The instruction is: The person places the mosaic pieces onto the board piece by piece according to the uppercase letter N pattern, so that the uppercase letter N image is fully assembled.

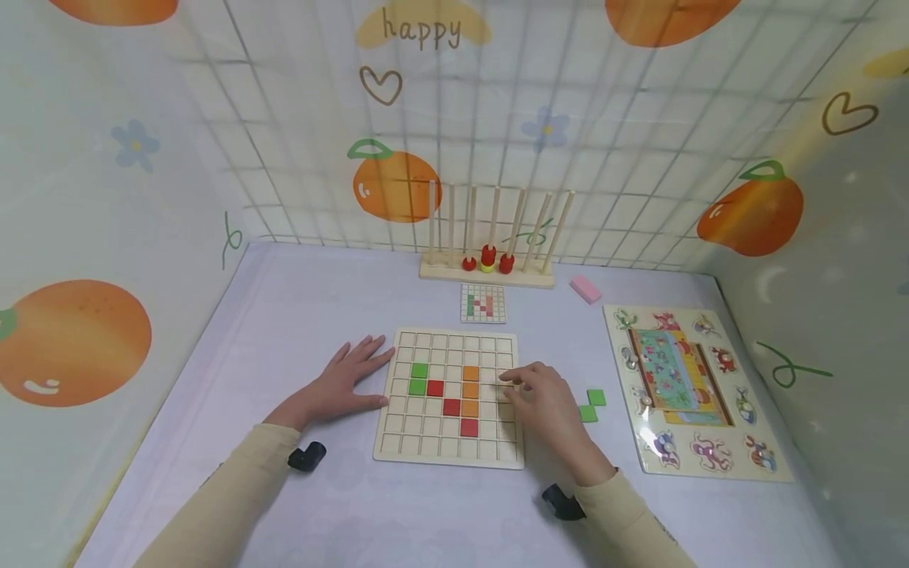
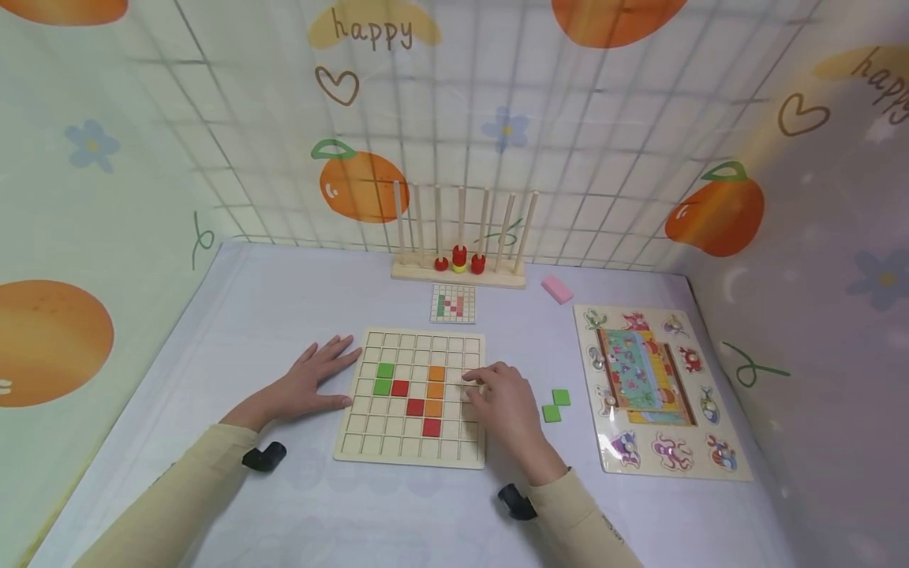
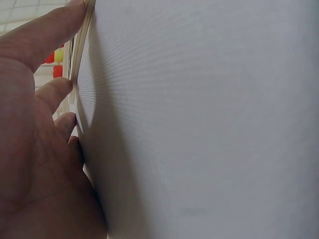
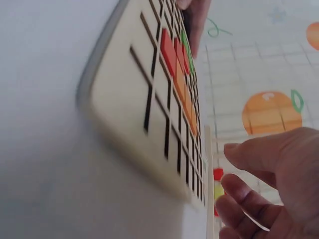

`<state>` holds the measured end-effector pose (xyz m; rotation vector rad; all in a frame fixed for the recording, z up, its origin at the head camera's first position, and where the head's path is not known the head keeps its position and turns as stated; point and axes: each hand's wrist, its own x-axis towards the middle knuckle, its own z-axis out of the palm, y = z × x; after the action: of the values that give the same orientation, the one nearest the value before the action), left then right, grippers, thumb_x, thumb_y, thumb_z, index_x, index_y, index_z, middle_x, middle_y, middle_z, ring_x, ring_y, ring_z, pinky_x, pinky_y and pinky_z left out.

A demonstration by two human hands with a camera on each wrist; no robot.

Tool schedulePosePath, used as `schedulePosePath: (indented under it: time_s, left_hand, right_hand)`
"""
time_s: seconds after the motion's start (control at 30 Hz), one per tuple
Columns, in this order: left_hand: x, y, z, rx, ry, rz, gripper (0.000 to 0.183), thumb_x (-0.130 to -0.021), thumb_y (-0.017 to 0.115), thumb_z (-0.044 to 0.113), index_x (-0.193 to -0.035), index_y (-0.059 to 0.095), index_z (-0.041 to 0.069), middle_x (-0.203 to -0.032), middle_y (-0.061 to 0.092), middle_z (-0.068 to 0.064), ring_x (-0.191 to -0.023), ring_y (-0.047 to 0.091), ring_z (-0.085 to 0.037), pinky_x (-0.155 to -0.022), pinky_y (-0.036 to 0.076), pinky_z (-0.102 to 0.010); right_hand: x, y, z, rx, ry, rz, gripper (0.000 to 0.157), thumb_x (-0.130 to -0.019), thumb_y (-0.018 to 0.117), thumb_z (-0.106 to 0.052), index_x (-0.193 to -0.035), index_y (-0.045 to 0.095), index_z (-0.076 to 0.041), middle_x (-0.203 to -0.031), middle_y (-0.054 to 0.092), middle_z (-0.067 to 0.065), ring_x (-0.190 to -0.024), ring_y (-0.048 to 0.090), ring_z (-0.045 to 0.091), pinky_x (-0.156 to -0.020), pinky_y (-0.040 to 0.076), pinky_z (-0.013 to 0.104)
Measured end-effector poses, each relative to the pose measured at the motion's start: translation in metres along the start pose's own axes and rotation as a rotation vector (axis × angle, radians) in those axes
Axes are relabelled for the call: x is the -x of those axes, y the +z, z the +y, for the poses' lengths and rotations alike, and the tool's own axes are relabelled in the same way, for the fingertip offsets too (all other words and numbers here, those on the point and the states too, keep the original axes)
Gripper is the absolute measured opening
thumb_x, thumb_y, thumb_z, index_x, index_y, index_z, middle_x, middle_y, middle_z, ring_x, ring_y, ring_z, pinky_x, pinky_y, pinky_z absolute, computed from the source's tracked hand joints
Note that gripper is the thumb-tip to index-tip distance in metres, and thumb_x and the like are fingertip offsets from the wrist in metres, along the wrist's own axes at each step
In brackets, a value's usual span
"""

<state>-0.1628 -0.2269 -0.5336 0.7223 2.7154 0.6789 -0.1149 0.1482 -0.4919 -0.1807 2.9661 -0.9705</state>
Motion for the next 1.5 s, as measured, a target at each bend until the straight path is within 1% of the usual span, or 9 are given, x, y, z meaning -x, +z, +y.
schedulePosePath:
  time_s: [0.17,0.33,0.43,0.57,0.8,1.03,1.13,1.3,1.5]
  left_hand:
    - [0.000,0.000,0.001,0.003,0.008,0.004,0.091,-0.090,0.068,0.061,-0.162,0.029,0.024,-0.171,0.013,-0.004,-0.157,0.004,-0.030,-0.125,-0.002,-0.055]
    - [-0.001,0.001,0.001,-0.001,-0.001,-0.004,0.091,-0.089,0.067,0.064,-0.163,0.027,0.026,-0.171,0.011,-0.001,-0.157,0.002,-0.027,-0.126,-0.003,-0.053]
    - [-0.001,0.001,0.001,-0.004,-0.011,-0.010,0.091,-0.090,0.067,0.063,-0.163,0.026,0.027,-0.171,0.010,0.000,-0.158,0.001,-0.026,-0.126,-0.004,-0.051]
    - [-0.001,0.001,0.002,-0.007,-0.017,-0.014,0.090,-0.090,0.066,0.063,-0.163,0.026,0.027,-0.171,0.010,0.000,-0.158,0.001,-0.026,-0.126,-0.004,-0.051]
    - [0.001,-0.002,0.006,-0.004,-0.022,-0.013,0.090,-0.090,0.068,0.061,-0.163,0.027,0.026,-0.171,0.010,0.000,-0.158,0.001,-0.025,-0.126,-0.004,-0.051]
    - [0.003,-0.002,0.008,0.004,0.000,0.008,0.089,-0.090,0.070,0.057,-0.162,0.031,0.021,-0.171,0.014,-0.007,-0.157,0.005,-0.032,-0.125,-0.001,-0.057]
    - [0.003,-0.003,0.007,0.002,-0.010,0.002,0.090,-0.090,0.070,0.058,-0.162,0.030,0.023,-0.171,0.013,-0.005,-0.157,0.004,-0.029,-0.125,-0.001,-0.055]
    - [0.003,-0.004,0.006,0.002,-0.022,-0.010,0.091,-0.090,0.069,0.059,-0.163,0.028,0.025,-0.171,0.011,-0.002,-0.157,0.002,-0.027,-0.126,-0.003,-0.052]
    - [0.002,-0.003,0.005,-0.004,-0.028,-0.018,0.090,-0.090,0.068,0.060,-0.163,0.026,0.026,-0.171,0.010,-0.001,-0.157,0.001,-0.026,-0.126,-0.005,-0.050]
  right_hand:
    - [0.009,-0.013,0.020,-0.013,0.007,0.021,0.020,-0.092,0.075,-0.017,-0.112,0.077,-0.018,-0.101,0.065,0.000,-0.095,0.060,0.021,-0.081,0.052,0.039]
    - [0.021,-0.022,0.043,0.004,-0.001,0.052,0.020,-0.093,0.074,-0.014,-0.112,0.077,-0.016,-0.102,0.066,0.002,-0.094,0.061,0.022,-0.080,0.053,0.040]
    - [0.028,-0.029,0.054,0.020,0.024,0.057,0.020,-0.093,0.073,-0.014,-0.113,0.077,-0.015,-0.102,0.066,0.004,-0.093,0.060,0.023,-0.079,0.051,0.040]
    - [0.035,-0.038,0.067,0.051,0.079,0.034,0.022,-0.093,0.073,-0.015,-0.115,0.076,-0.014,-0.105,0.066,0.006,-0.094,0.060,0.024,-0.079,0.051,0.041]
    - [0.041,-0.049,0.082,0.084,0.128,0.025,0.027,-0.091,0.076,-0.017,-0.117,0.075,-0.013,-0.110,0.066,0.010,-0.098,0.062,0.029,-0.081,0.053,0.047]
    - [0.044,-0.052,0.091,0.116,0.137,0.007,0.033,-0.089,0.079,-0.020,-0.121,0.074,-0.014,-0.107,0.066,0.009,-0.090,0.060,0.025,-0.073,0.049,0.039]
    - [0.043,-0.051,0.092,0.111,0.136,-0.002,0.033,-0.089,0.079,-0.020,-0.121,0.074,-0.014,-0.107,0.067,0.009,-0.090,0.058,0.024,-0.072,0.048,0.038]
    - [0.038,-0.045,0.088,0.091,0.110,-0.002,0.029,-0.089,0.079,-0.019,-0.118,0.075,-0.014,-0.107,0.067,0.009,-0.093,0.061,0.024,-0.076,0.052,0.041]
    - [0.031,-0.036,0.075,0.088,0.092,-0.009,0.030,-0.089,0.079,-0.019,-0.118,0.075,-0.012,-0.106,0.066,0.009,-0.093,0.062,0.025,-0.079,0.055,0.044]
